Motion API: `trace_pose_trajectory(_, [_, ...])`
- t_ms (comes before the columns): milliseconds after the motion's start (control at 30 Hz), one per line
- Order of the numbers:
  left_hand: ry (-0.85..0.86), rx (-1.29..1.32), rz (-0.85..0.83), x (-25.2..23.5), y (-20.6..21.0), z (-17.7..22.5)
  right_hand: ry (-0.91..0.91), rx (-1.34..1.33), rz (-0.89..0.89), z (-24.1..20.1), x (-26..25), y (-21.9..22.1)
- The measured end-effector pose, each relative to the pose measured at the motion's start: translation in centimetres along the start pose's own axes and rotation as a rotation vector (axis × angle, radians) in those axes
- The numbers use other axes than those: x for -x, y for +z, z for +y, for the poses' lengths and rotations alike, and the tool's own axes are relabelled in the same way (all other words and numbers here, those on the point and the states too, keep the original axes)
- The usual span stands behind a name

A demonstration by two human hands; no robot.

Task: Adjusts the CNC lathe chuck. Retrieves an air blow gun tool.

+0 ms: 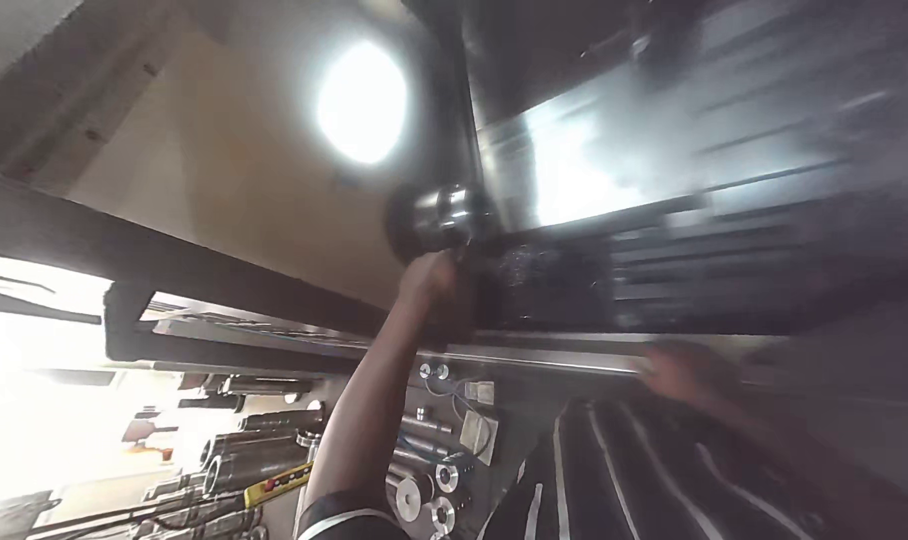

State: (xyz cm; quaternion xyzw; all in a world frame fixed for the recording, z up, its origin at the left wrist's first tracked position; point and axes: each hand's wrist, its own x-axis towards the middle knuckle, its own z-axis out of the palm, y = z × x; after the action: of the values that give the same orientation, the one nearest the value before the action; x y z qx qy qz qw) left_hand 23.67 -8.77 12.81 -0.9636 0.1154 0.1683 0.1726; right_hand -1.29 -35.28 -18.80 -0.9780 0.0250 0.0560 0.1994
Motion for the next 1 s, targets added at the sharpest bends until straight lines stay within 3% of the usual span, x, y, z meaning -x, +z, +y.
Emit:
trace_pose_trajectory(133, [0.031,0.03,-0.038,-0.6,-0.9,0.7,-0.005,0.012,-0.022,0.1,-0.1,0.1])
trace_pose_trajectory(267, [0.057,-0.049,0.055,-2.0,0.4,1.6,-0.004,0.022,-0.043,0.2,-0.3,0.0])
trace_pose_trajectory(433, [0.063,-0.043,-0.028,-1.9,-0.7,3.0,0.0,-0.015,-0.066,0.1,-0.1,-0.7])
trace_pose_trajectory(700, [-0.007,-0.105,0.126,-2.2,-2.2,2.8,0.023,0.004,-0.057,-0.2,-0.1,-0.4])
trace_pose_trajectory(867, [0.092,0.093,-0.099,-2.8,-1.8,2.4,0.023,-0.023,-0.099,-0.5,0.1,-1.7])
trace_pose_trajectory(1000, [0.051,-0.11,0.027,-2.0,-1.8,3.2,0.017,0.009,-0.064,-0.5,0.3,-1.4])
